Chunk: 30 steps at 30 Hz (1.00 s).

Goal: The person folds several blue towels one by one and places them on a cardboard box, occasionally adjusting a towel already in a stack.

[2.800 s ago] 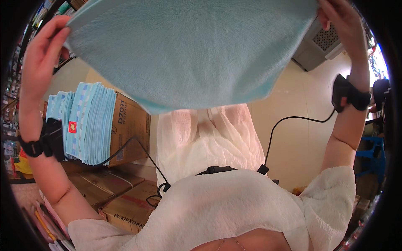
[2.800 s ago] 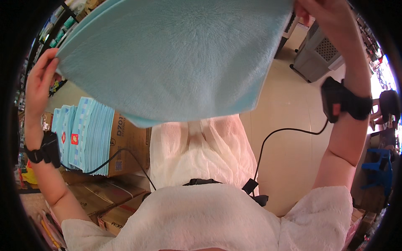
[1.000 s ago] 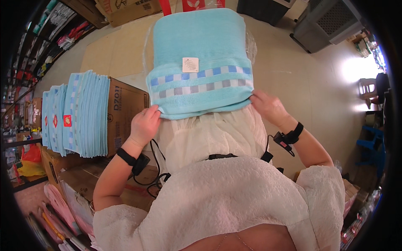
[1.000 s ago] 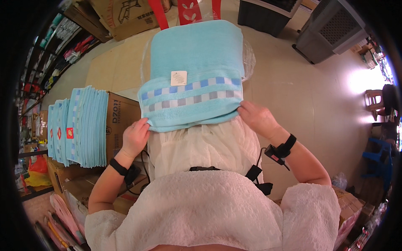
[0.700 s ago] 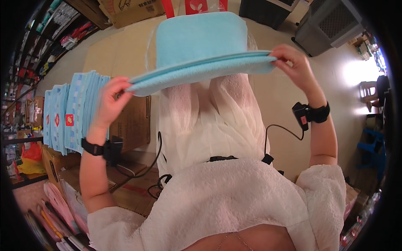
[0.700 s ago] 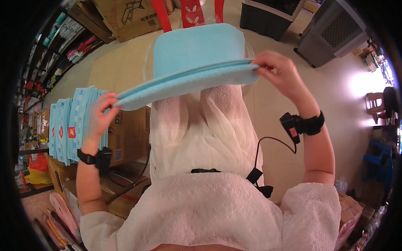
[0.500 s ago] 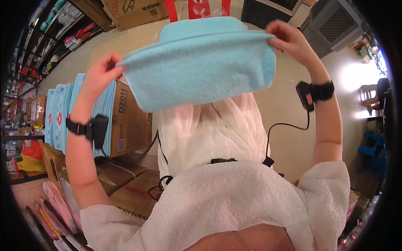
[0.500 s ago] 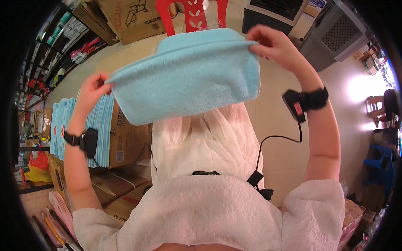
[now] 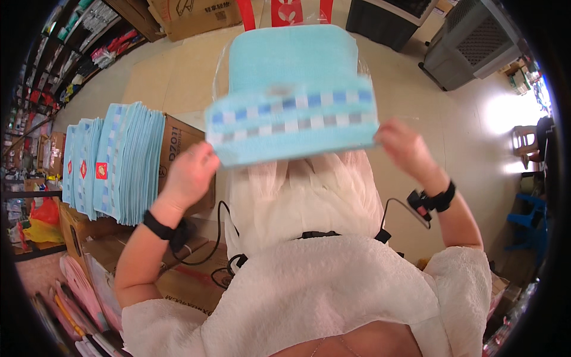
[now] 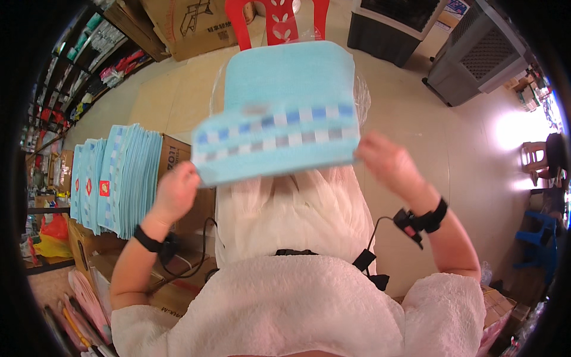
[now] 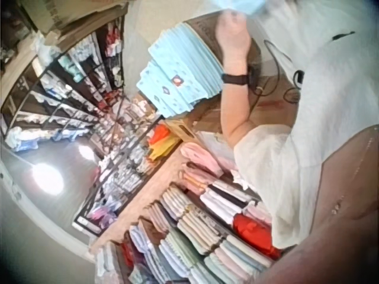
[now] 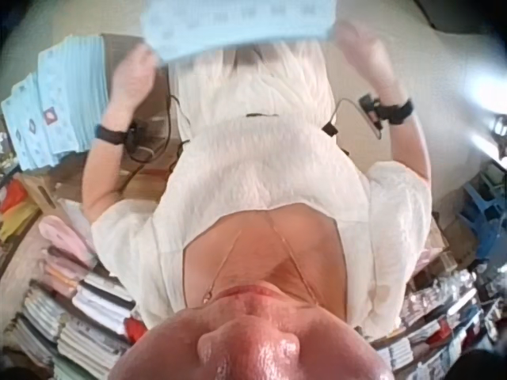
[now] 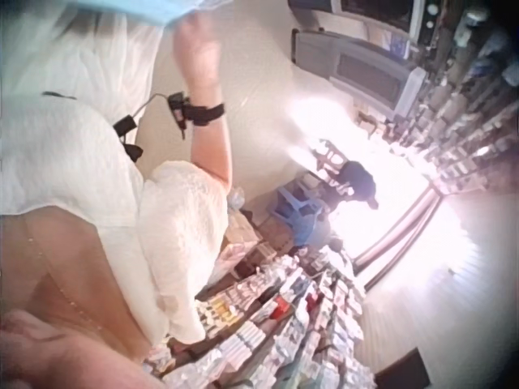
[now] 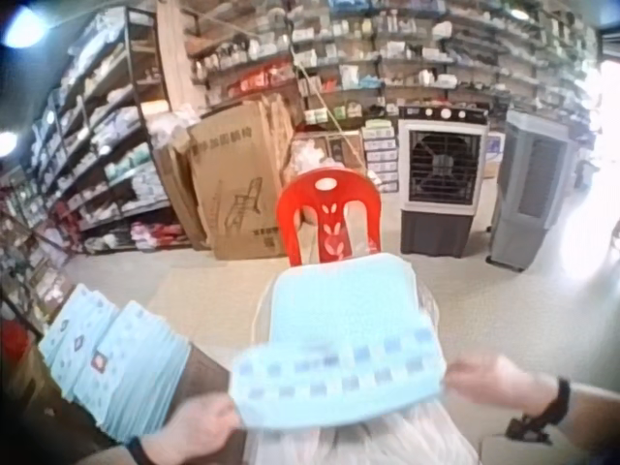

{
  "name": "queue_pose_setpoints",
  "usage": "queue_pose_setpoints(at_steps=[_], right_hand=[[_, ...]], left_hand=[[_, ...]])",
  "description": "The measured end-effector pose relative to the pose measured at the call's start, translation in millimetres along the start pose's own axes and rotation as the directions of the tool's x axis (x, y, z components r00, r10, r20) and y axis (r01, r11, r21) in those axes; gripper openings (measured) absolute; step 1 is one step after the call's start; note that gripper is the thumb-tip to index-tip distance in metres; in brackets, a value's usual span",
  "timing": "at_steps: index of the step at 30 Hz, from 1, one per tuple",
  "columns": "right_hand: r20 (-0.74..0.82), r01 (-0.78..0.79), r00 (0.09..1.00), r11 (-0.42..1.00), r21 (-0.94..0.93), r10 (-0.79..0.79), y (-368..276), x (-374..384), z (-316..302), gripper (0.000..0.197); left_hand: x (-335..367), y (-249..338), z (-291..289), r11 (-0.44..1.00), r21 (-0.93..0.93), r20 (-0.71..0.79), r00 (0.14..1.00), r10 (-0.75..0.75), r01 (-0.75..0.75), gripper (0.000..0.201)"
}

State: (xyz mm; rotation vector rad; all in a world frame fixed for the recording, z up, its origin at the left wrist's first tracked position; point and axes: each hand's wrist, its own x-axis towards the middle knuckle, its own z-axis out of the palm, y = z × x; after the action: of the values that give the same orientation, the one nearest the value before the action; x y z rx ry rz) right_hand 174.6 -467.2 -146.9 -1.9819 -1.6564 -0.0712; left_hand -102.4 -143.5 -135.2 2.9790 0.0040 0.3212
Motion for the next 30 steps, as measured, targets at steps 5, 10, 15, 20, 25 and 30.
queue_pose_setpoints(at_steps=[5, 10, 15, 20, 25, 30], right_hand=[[0.308, -0.071, 0.947, 0.995, -0.076, 0.091, -8.0, -49.3, 47.9, 0.018], [0.419, -0.073, 0.903, 0.995, -0.072, 0.097, 7.5, -5.4, 14.8, 0.019], [0.365, -0.095, 0.922, 0.989, -0.116, 0.131, -22.8, 71.9, 27.0, 0.021], [0.148, -0.411, 0.896, 0.908, -0.082, 0.419, 1.0, 64.4, 51.8, 0.052], [0.539, -0.887, 0.440, 0.257, 0.383, 0.718, 46.1, 13.0, 69.5, 0.046], [0.428, -0.788, 0.536, 0.249, 0.564, 0.728, 25.2, -1.6, 86.4, 0.029]], left_hand=[[-37.6, 11.9, 68.8, 0.992, -0.043, 0.089, 0.989, 0.119, -0.115, 0.015], [-37.2, 7.9, 69.5, 0.992, -0.107, 0.093, 0.992, 0.080, -0.070, 0.021], [-36.4, 0.0, 57.3, 0.982, -0.186, 0.121, 0.992, 0.045, -0.022, 0.022], [-46.8, -28.9, 64.5, 0.328, -0.688, 0.405, 0.718, -0.567, 0.647, 0.028], [-0.9, -29.1, 73.8, -0.344, -0.674, 0.735, 0.547, -0.400, 0.654, 0.053], [-8.1, -4.0, 97.6, -0.434, -0.790, 0.613, 0.562, -0.555, 0.433, 0.055]])
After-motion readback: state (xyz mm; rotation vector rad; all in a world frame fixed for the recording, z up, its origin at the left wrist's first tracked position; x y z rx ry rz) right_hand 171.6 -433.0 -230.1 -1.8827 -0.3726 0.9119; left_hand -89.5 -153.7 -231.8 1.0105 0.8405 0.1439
